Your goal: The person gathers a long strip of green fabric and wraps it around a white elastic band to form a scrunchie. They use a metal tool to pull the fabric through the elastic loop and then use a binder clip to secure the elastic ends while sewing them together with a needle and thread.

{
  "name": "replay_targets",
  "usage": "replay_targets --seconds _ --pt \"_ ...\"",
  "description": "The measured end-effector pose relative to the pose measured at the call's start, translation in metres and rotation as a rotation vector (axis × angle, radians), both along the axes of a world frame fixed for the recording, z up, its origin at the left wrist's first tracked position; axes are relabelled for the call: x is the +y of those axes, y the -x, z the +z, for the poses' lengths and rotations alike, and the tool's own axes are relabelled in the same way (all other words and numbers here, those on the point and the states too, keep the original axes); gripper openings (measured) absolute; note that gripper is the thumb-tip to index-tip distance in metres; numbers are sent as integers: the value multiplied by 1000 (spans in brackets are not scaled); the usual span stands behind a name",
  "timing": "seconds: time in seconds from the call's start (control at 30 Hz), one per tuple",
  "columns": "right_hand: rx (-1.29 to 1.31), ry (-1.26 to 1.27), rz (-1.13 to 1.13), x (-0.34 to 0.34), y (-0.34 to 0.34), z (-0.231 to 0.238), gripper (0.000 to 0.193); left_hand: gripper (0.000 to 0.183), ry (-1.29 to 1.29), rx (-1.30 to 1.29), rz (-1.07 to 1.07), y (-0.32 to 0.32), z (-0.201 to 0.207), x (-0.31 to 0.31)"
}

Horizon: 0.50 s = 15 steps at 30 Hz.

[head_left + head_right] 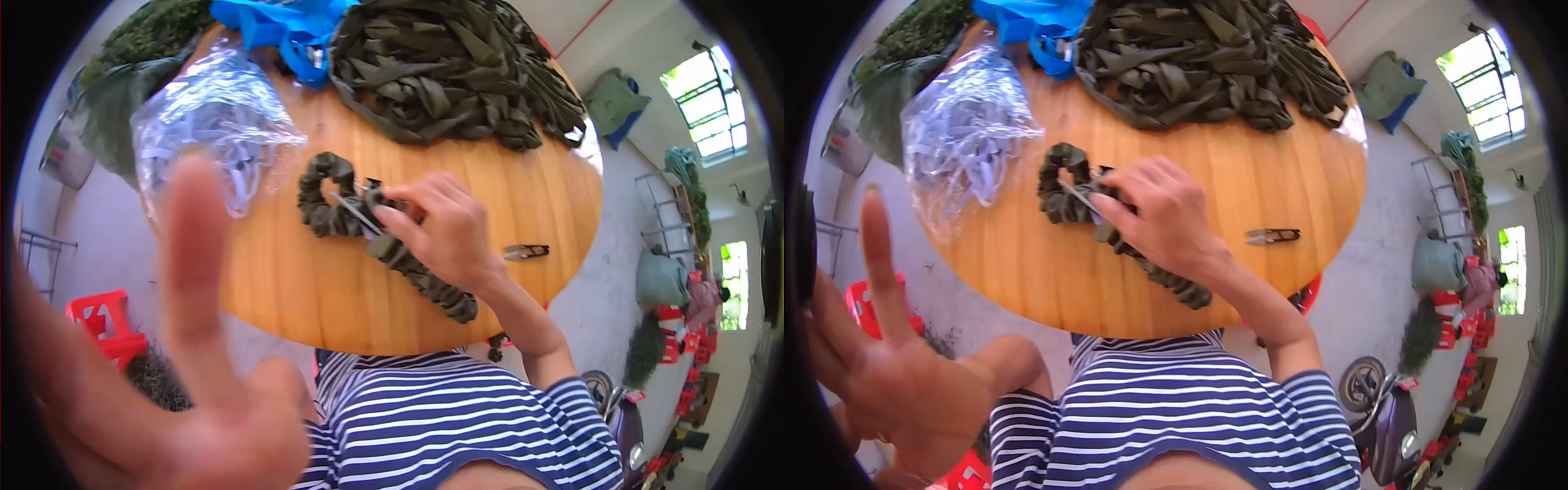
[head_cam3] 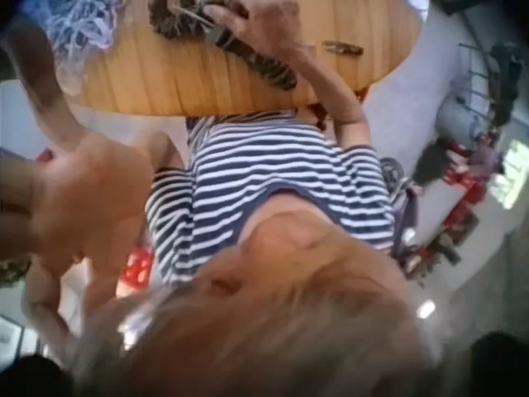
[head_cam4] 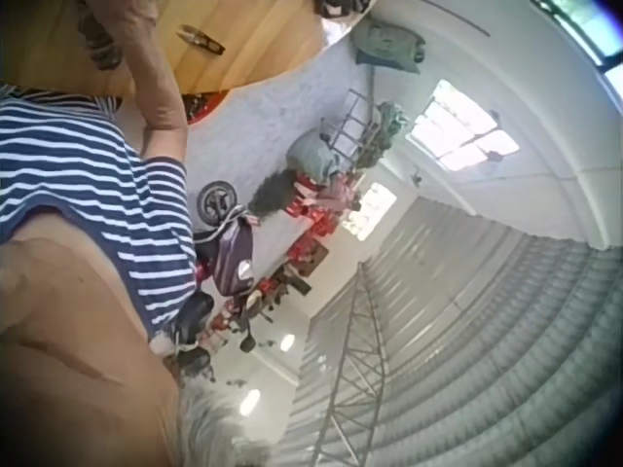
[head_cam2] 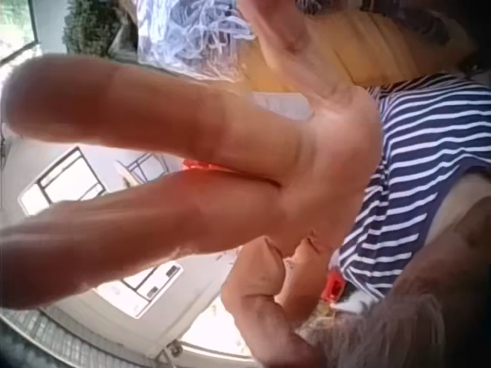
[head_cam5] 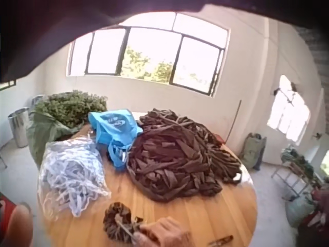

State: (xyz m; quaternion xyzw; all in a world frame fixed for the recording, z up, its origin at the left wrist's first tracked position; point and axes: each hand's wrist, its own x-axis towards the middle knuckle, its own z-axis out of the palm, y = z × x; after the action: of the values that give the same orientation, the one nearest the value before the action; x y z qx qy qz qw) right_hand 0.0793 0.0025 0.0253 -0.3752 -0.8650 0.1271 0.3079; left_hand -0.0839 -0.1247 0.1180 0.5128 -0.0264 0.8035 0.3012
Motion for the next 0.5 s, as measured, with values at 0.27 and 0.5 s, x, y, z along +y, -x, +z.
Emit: replay_targets --seconds 0.27,0.5 --pt "-454 227 119 20 44 -3 23 24 1022 219 90 24 -93 12" --pt "217 671 120 10 36 32 15 17 1194 139 -131 -13 -125 35"
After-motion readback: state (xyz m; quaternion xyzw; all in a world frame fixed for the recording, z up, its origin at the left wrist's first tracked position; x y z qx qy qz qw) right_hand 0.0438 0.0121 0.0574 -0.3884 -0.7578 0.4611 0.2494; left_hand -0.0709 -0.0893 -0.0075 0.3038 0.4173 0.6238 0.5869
